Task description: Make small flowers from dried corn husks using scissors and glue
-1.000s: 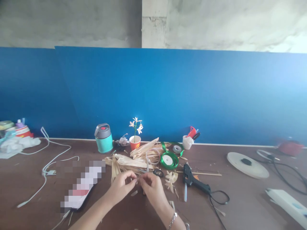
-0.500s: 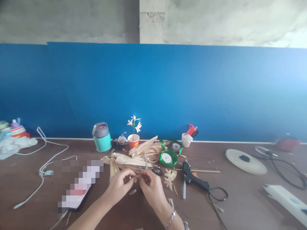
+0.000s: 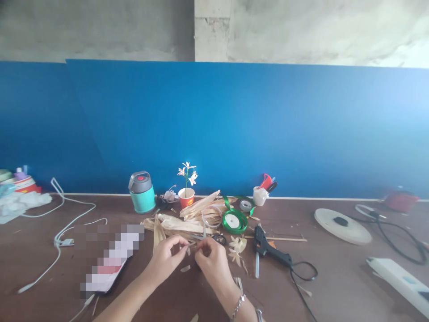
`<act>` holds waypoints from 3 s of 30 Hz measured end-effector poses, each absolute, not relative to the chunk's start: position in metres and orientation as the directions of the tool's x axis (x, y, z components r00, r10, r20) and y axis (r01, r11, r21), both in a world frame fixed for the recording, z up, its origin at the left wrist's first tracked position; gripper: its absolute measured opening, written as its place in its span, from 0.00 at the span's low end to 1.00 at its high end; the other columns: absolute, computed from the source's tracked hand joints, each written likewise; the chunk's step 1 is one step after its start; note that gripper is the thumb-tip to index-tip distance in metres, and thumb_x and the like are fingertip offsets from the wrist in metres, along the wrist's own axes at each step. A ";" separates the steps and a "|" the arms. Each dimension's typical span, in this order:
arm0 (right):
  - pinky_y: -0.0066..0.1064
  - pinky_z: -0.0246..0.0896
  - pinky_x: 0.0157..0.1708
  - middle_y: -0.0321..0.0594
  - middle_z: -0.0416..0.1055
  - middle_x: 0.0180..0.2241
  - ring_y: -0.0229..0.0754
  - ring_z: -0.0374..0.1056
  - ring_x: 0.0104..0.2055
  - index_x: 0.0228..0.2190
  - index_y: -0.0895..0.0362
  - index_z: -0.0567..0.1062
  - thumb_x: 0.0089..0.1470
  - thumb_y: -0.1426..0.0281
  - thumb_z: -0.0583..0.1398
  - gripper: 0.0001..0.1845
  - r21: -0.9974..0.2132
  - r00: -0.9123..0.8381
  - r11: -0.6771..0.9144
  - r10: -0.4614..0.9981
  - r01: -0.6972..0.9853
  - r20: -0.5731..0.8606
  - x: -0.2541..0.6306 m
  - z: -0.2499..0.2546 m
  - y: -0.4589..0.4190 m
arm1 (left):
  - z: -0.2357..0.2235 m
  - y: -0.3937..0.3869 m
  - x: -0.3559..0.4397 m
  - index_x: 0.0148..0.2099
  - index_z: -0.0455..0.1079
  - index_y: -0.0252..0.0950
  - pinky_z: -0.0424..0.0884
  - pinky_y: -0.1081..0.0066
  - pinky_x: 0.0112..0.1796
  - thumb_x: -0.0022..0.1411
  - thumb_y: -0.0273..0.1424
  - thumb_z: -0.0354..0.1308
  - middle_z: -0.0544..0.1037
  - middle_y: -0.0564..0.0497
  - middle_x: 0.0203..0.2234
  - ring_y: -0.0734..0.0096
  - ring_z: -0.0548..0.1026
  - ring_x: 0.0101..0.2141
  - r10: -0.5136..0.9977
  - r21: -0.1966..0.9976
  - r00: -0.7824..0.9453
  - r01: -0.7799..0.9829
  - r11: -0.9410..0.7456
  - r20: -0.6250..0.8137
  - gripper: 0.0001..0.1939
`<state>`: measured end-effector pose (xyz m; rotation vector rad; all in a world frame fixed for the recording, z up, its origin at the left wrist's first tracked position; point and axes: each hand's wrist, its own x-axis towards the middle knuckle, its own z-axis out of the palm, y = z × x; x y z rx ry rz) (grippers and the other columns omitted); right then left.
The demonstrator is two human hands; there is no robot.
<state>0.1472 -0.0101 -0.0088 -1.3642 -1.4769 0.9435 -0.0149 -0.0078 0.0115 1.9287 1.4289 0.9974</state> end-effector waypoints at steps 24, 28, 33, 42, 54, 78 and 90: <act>0.27 0.54 0.21 0.31 0.61 0.15 0.37 0.59 0.18 0.23 0.57 0.69 0.54 0.60 0.53 0.16 -0.947 -0.053 0.158 0.987 0.281 0.149 0.146 -0.007 -0.013 | 0.009 -0.008 -0.015 0.32 0.73 0.37 0.67 0.73 0.33 0.54 0.27 0.52 0.79 0.52 0.28 0.69 0.74 0.29 0.958 0.782 0.155 0.555 -0.285 0.240 0.08; 0.27 0.55 0.22 0.33 0.64 0.16 0.37 0.60 0.19 0.21 0.56 0.67 0.51 0.63 0.55 0.13 -0.934 -0.025 0.140 0.990 0.328 0.140 0.145 -0.008 -0.011 | 0.008 -0.008 -0.014 0.32 0.72 0.37 0.67 0.72 0.33 0.54 0.27 0.52 0.79 0.53 0.29 0.69 0.75 0.30 0.959 0.780 0.153 0.558 -0.284 0.239 0.07; 0.27 0.56 0.22 0.34 0.65 0.16 0.38 0.60 0.21 0.17 0.56 0.65 0.47 0.64 0.59 0.13 -0.892 0.042 0.121 0.987 0.436 0.155 0.145 -0.003 -0.010 | 0.004 -0.006 -0.015 0.32 0.72 0.37 0.68 0.72 0.34 0.54 0.27 0.53 0.79 0.53 0.28 0.68 0.75 0.31 0.955 0.779 0.147 0.553 -0.295 0.258 0.07; 0.26 0.60 0.25 0.37 0.71 0.25 0.37 0.63 0.23 0.28 0.57 0.74 0.49 0.73 0.56 0.06 -0.803 -0.084 0.377 0.920 0.461 0.383 0.146 -0.002 -0.013 | 0.008 -0.010 -0.014 0.31 0.72 0.38 0.68 0.72 0.34 0.56 0.27 0.53 0.80 0.52 0.28 0.68 0.76 0.30 0.941 0.734 0.197 0.589 -0.339 0.276 0.07; 0.25 0.59 0.27 0.37 0.70 0.25 0.38 0.65 0.26 0.24 0.56 0.71 0.49 0.77 0.55 0.07 -0.741 -0.142 0.432 0.895 0.514 0.423 0.146 -0.003 -0.014 | 0.007 -0.012 -0.012 0.33 0.73 0.39 0.69 0.71 0.37 0.57 0.28 0.53 0.79 0.51 0.30 0.67 0.76 0.33 0.934 0.731 0.226 0.582 -0.357 0.276 0.07; 0.25 0.55 0.25 0.35 0.68 0.20 0.37 0.63 0.23 0.18 0.56 0.66 0.46 0.76 0.56 0.08 -0.664 -0.038 0.359 0.894 0.656 0.446 0.139 -0.009 -0.019 | 0.008 -0.023 0.004 0.28 0.70 0.39 0.65 0.72 0.30 0.56 0.28 0.51 0.80 0.52 0.24 0.66 0.77 0.27 0.959 0.617 0.010 0.764 -0.190 0.283 0.07; 0.26 0.59 0.24 0.37 0.71 0.20 0.39 0.65 0.22 0.24 0.57 0.71 0.53 0.70 0.54 0.09 -0.777 0.025 0.330 0.914 0.536 0.405 0.149 -0.006 -0.010 | 0.010 -0.018 -0.009 0.38 0.71 0.40 0.69 0.73 0.29 0.59 0.32 0.51 0.79 0.54 0.26 0.69 0.76 0.25 0.928 0.670 -0.003 0.693 -0.266 0.371 0.08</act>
